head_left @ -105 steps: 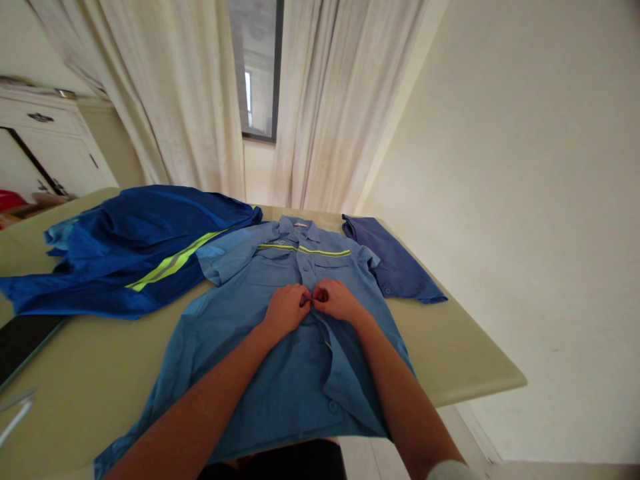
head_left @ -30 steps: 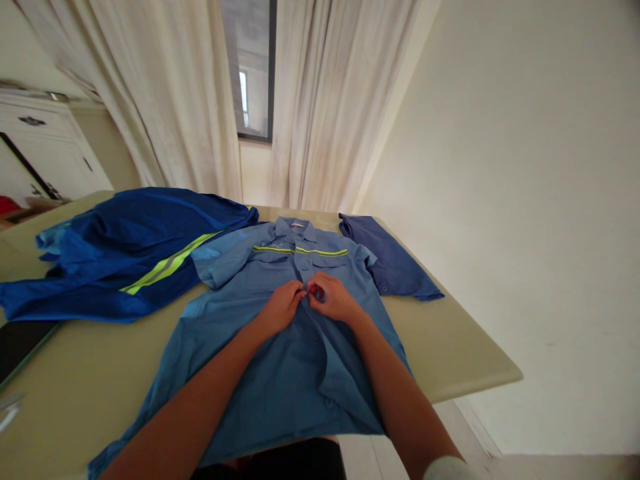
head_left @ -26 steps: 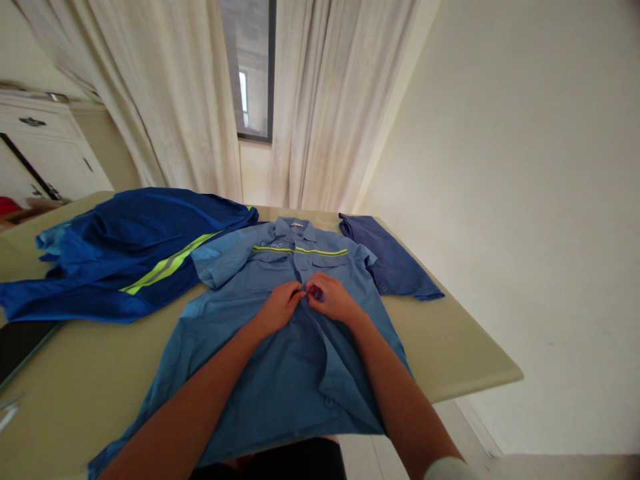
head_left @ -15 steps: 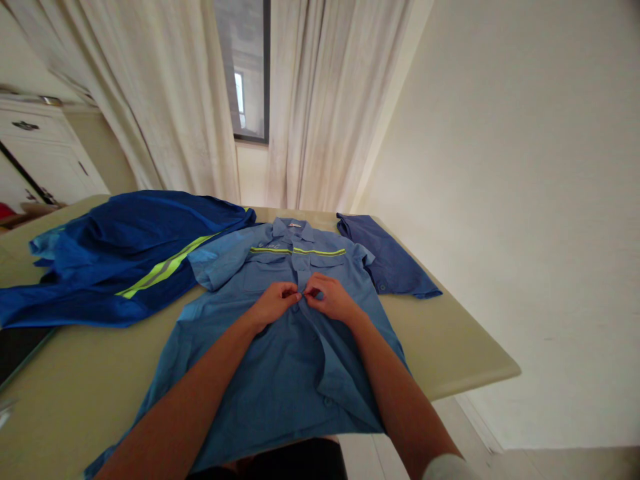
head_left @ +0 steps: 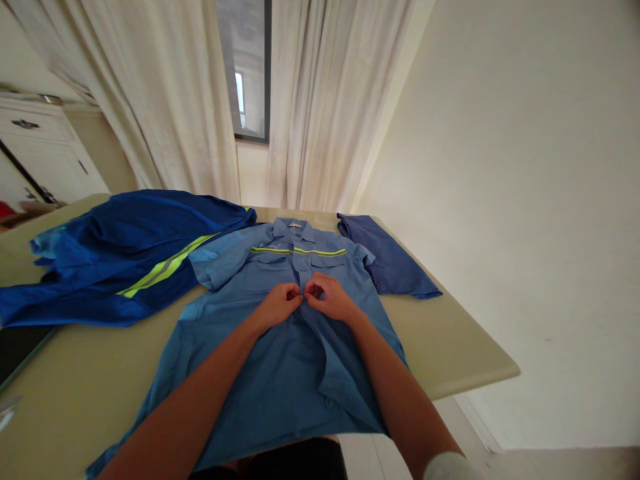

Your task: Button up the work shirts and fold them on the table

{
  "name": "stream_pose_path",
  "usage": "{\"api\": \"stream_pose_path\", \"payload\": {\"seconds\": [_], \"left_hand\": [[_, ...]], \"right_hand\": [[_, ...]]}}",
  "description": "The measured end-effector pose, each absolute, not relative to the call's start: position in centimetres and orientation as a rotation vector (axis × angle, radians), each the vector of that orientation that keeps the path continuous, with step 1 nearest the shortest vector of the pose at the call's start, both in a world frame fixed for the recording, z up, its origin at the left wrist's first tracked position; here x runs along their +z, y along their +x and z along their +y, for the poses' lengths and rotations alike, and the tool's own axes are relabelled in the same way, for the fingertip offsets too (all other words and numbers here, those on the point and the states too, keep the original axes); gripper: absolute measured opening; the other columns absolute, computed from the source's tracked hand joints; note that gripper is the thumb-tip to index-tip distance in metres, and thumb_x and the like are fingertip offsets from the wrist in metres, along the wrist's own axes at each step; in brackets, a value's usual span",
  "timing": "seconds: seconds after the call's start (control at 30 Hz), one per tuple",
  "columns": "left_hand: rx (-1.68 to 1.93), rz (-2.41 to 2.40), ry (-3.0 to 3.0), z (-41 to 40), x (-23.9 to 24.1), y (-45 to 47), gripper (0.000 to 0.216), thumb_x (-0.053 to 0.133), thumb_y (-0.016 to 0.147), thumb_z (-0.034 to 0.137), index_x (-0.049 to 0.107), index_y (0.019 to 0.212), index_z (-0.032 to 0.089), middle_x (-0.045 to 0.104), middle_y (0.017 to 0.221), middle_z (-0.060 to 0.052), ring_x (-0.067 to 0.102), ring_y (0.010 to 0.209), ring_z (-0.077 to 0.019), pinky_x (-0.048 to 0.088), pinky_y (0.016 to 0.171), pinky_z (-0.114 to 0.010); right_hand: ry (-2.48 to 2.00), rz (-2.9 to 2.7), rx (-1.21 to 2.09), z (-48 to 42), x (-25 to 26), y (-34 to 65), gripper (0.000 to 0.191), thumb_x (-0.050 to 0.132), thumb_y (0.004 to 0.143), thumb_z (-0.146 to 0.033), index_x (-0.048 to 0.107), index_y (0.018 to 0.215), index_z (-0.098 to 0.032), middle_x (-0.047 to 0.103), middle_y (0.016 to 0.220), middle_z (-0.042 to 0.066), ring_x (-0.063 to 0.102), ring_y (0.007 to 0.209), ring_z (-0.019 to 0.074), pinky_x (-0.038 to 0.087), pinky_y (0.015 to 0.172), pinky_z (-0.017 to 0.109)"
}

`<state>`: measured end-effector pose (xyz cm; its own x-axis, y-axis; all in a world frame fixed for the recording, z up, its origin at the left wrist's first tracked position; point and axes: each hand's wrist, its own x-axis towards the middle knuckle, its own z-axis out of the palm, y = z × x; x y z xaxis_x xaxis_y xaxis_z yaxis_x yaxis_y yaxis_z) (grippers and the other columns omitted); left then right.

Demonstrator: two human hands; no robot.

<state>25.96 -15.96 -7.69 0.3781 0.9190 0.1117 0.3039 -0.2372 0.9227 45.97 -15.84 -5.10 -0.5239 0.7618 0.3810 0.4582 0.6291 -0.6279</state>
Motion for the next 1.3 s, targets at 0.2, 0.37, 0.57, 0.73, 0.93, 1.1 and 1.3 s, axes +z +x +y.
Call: {"api": "stream_pose_path", "payload": {"seconds": [0.2,0.37,0.57,0.73,0.93,1.1,1.3], "left_hand": [[0.876,1.060,1.743,-16.1,-7.4,25.9,0.027,0.059,0.078,0.043,0.055,0.068,0.018,0.049,0.061,0.004,0.043,0.059,-0.0115,0.030,0.055,-0.025],[0.871,1.085,1.813,-16.3,-7.2,25.8,0.030,0.060,0.080,0.045,0.055,0.067,0.018,0.049,0.060,0.004,0.043,0.059,-0.0117,0.030,0.056,-0.025],[0.881,1.148,1.872,-16.6,-7.1,26.3,0.017,0.057,0.078,0.033,0.057,0.069,0.019,0.054,0.063,0.002,0.048,0.061,-0.0137,0.031,0.059,-0.027],[0.901,1.233,2.001,-16.8,-7.2,26.5,0.014,0.057,0.082,0.029,0.056,0.070,0.020,0.056,0.067,0.001,0.050,0.064,-0.0144,0.033,0.062,-0.028],[0.875,1.287,2.081,-17.0,-7.2,26.5,0.013,0.058,0.083,0.025,0.054,0.072,0.020,0.058,0.072,0.001,0.053,0.067,-0.0153,0.034,0.065,-0.028],[0.857,1.313,2.120,-17.1,-7.0,26.5,0.012,0.058,0.084,0.024,0.054,0.073,0.021,0.058,0.073,0.000,0.051,0.067,-0.0156,0.034,0.065,-0.029],[0.817,1.356,2.194,-17.2,-7.2,26.5,0.016,0.056,0.088,0.027,0.055,0.073,0.021,0.059,0.077,-0.002,0.052,0.069,-0.0168,0.034,0.065,-0.030]], "right_hand": [[-0.936,-2.170,0.660,-15.8,-5.2,45.9,0.004,0.064,0.087,-0.019,0.065,0.091,-0.020,0.063,0.090,0.002,0.061,0.078,0.0139,0.052,0.073,0.025],[-0.936,-2.157,0.694,-15.9,-5.1,45.9,0.003,0.065,0.086,-0.020,0.065,0.088,-0.020,0.063,0.088,0.001,0.061,0.077,0.0139,0.051,0.072,0.025],[-0.984,-2.100,0.740,-15.7,-5.3,45.8,0.004,0.067,0.084,-0.023,0.066,0.085,-0.019,0.064,0.083,0.000,0.059,0.072,0.0132,0.049,0.069,0.024],[-1.004,-2.057,0.776,-15.5,-5.9,45.8,0.004,0.066,0.084,-0.022,0.067,0.085,-0.018,0.064,0.079,0.000,0.059,0.070,0.0129,0.047,0.065,0.023],[-1.007,-2.027,0.799,-15.4,-6.0,45.8,0.005,0.067,0.083,-0.022,0.069,0.084,-0.018,0.064,0.077,-0.001,0.058,0.068,0.0122,0.046,0.064,0.023],[-1.059,-1.981,0.867,-15.5,-5.9,45.7,0.007,0.069,0.082,-0.025,0.069,0.083,-0.018,0.063,0.070,-0.002,0.053,0.062,0.0111,0.043,0.060,0.022],[-1.069,-1.951,0.942,-15.4,-5.9,45.7,0.010,0.070,0.081,-0.028,0.067,0.082,-0.019,0.060,0.066,-0.004,0.050,0.059,0.0106,0.041,0.057,0.022]]}}
